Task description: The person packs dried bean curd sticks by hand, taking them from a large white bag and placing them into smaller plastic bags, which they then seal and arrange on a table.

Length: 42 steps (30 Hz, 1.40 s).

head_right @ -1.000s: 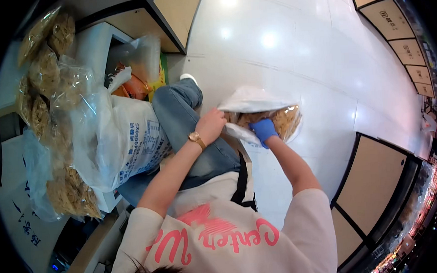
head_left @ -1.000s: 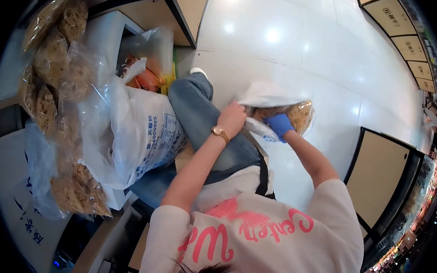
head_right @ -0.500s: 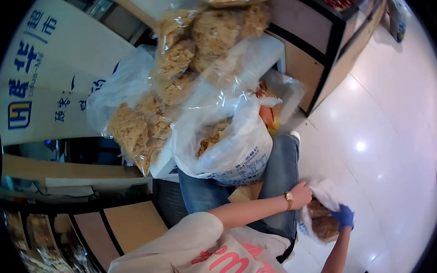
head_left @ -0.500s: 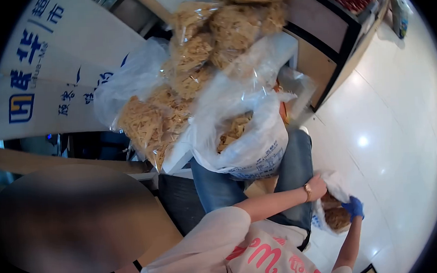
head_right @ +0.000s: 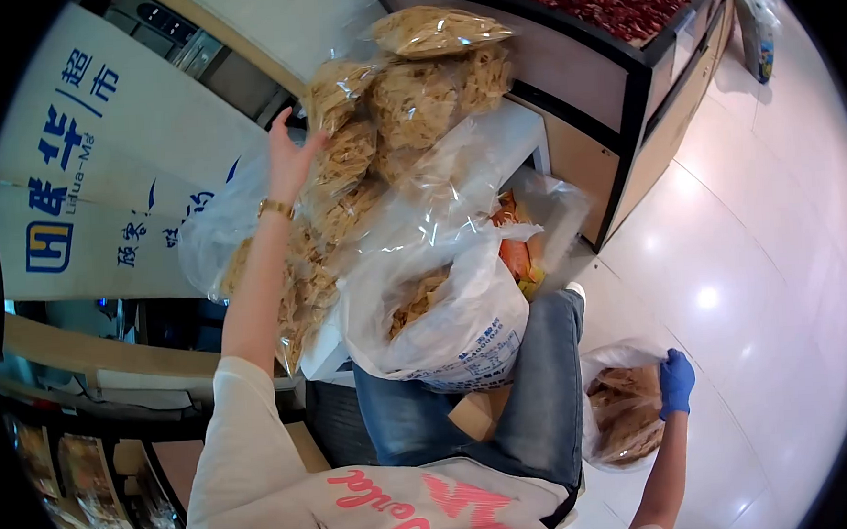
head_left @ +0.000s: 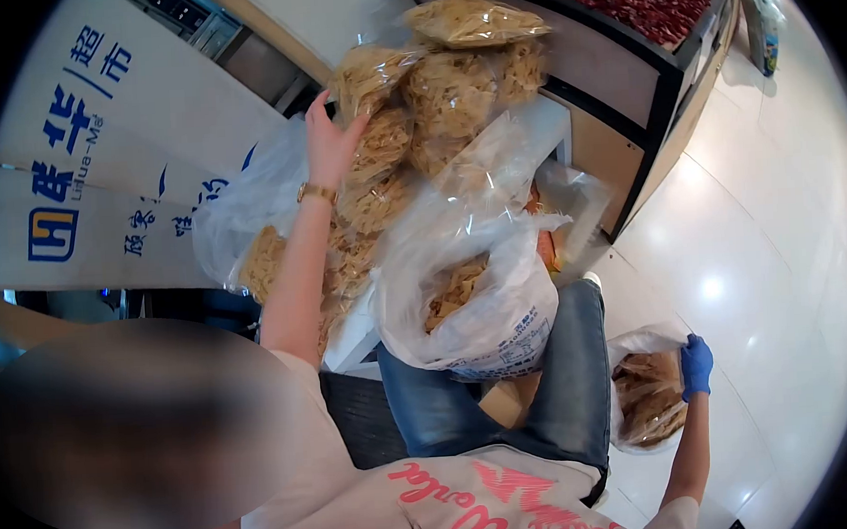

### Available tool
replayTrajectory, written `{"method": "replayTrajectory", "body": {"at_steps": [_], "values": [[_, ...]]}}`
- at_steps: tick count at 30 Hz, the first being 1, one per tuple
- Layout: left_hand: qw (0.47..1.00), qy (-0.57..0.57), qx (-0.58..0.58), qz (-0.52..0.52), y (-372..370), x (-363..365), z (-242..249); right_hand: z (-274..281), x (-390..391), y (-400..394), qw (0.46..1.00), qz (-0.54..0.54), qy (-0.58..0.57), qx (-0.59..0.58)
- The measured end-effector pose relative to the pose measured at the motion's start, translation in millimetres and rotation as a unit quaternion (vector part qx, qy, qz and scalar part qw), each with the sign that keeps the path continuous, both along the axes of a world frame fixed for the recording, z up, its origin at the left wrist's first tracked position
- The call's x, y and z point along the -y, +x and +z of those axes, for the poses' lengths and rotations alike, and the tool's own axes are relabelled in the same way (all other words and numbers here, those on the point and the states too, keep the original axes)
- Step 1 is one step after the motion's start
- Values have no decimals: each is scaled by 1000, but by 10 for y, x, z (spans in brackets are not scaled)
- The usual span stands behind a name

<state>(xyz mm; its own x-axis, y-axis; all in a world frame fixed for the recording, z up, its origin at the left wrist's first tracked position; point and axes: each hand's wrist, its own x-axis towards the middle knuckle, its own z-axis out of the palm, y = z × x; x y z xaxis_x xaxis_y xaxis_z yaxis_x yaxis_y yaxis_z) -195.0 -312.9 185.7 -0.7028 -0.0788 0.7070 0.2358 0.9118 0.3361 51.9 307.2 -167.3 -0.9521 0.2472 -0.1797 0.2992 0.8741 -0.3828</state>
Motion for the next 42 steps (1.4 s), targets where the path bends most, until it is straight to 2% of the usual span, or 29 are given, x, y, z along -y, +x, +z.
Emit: {"method": "replayTrajectory", "body": {"at_steps": [1, 4, 5, 7, 9, 10, 11, 12, 13, 14, 15, 16, 18, 19, 21, 22, 25, 26, 27, 29, 30, 31, 32, 34, 35, 37, 38, 40, 42], "values": [[997, -59, 8, 52, -200, 140, -140, 60, 32, -45, 998, 20, 21, 51], [985, -126, 115, 8, -752, 615, -537, 59, -39, 63, 997, 56, 43, 25], [988, -99, 122, -9, -803, 583, -544, -93, -115, 162, 998, 52, 32, 14], [989, -45, 135, -44, -920, 490, -576, 192, -67, 343, 999, 24, 15, 19], [934, -311, 74, -158, -1740, 1662, -1023, 374, -88, 490, 997, -15, 10, 69], [926, -366, 6, -89, -1810, 1847, -1006, 393, -113, 509, 997, -32, -12, 70], [988, -113, 64, -87, -1539, 1445, -866, 340, -159, 626, 998, -45, -24, 48], [993, -82, 88, -12, -1241, 1105, -704, 381, -155, 687, 994, -70, -44, 75], [993, -107, 44, -7, -1355, 1422, -726, 433, -163, 687, 990, -87, -65, 93], [990, -89, 49, 95, -1466, 1708, -776, 444, -174, 725, 988, -100, -63, 97], [990, 120, 63, 30, -1325, 1580, -720, 450, -169, 758, 987, -108, -78, 86], [942, 324, 76, -31, -1104, 1392, -609, 444, -165, 776, 986, -112, -93, 75], [931, 359, -6, -64, -661, 1011, -402, 414, -185, 760, 986, -111, -101, 75], [969, 245, -18, -29, -441, 872, -291, 394, -177, 766, 986, -110, -107, 67], [972, 217, -23, -91, 118, 414, 33, 442, -134, 753, 985, -116, -110, 57], [934, 305, -15, -184, 429, 128, 229, 441, -119, 732, 984, -133, -97, 64], [988, 105, 45, -100, 1106, -255, 512, 491, -39, 731, 989, -125, -52, 66], [938, 297, 54, -170, 1341, -544, 534, 393, -36, 744, 981, -150, -113, 45], [846, 476, 58, -232, 1467, -676, 531, 376, -46, 740, 969, -174, -174, 24], [717, 544, 247, -359, 1634, -145, 94, 356, -58, 699, 968, -184, -171, 19], [889, 149, 334, -276, 1829, -345, -167, 351, -29, 677, 965, -196, -173, 11], [902, -275, 285, -171, 2024, -545, -427, 353, -10, 657, 965, -198, -173, 11], [855, -133, 429, -260, 2105, -1060, -564, 345, -11, 626, 963, -202, -176, 20], [659, 215, 669, -269, 2265, -2089, -838, 326, -23, 586, 961, -210, -176, 25], [618, 126, 692, -352, 2224, -2443, -932, 296, -27, 573, 959, -211, -190, -1], [568, 192, 674, -432, 2255, -2797, -1480, 197, 21, 585, 954, -213, -208, -21], [567, 190, 675, -432, 2199, -2890, -1619, 142, 34, 582, 926, -248, -283, -20], [484, 221, 770, -352, 2103, -3032, -1799, 165, 55, 612, 890, -282, -357, -20], [499, 214, 760, -358, 2014, -3126, -1875, 289, 134, 779, 683, -424, -575, -155]]}}
